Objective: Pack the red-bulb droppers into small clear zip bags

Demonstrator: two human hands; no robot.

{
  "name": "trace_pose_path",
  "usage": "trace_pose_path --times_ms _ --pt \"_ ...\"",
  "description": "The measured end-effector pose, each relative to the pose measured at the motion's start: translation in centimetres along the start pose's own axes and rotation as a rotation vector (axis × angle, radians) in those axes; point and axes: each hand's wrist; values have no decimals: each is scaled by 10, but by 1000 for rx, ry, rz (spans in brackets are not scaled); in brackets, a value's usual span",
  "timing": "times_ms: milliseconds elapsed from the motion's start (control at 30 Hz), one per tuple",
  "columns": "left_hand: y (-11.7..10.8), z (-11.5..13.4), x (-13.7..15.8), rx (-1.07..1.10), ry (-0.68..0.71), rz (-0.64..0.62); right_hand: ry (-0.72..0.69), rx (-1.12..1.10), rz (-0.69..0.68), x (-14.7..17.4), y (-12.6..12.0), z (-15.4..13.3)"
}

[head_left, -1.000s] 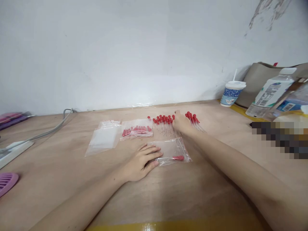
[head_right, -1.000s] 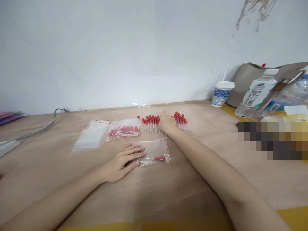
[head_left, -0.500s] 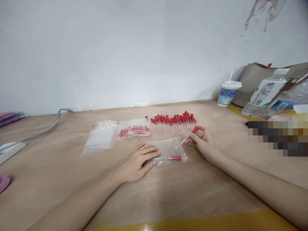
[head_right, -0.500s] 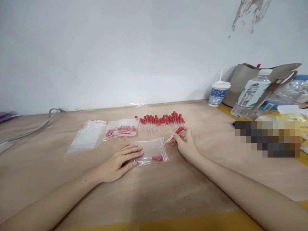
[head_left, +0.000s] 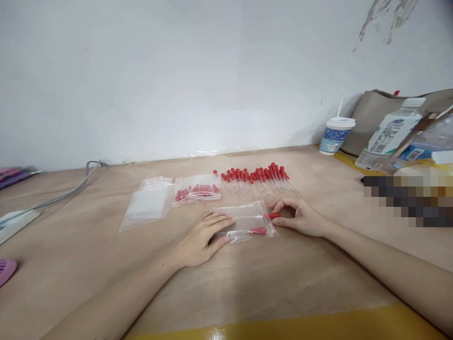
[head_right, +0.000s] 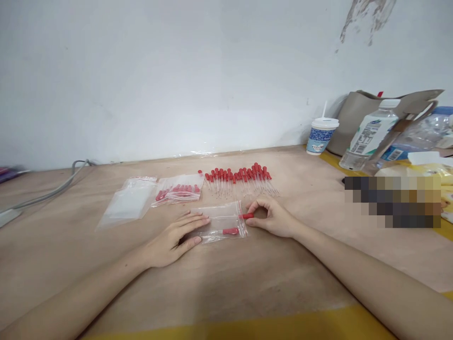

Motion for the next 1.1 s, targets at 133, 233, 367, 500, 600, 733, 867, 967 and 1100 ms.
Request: trace_pose_path --times_ms 133,233,367,500,600,733,867,967,1100 --pt "1 -1 0 8 8 19 -88 109 8 -3 5 1" --pt "1 0 -1 14 25 27 -101 140 3 -4 10 3" --pt "0 1 -2 14 22 23 -58 235 39 -5 17 0" --pt "1 0 -2 10 34 35 -48 351 0 -3 23 -11" --pt "2 -2 -2 4 37 25 -46 419 -93 -1 24 -18" --pt "3 -3 -2 -8 31 5 -15 401 -40 -3 20 -14" --pt "2 -3 -2 -22 34 -6 116 424 217 -16 13 -4" --pt "2 -1 -3 -26 29 -18 185 572 342 -38 9 -5" --pt "2 1 -2 -57 38 -48 243 690 332 -81 18 -9"
Point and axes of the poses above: each hand's wrist, its own x-axis away from the middle knuckle, its own y-axis out of the palm, z = x × y, and after that the axes turned 5 degrees about x, right-handed
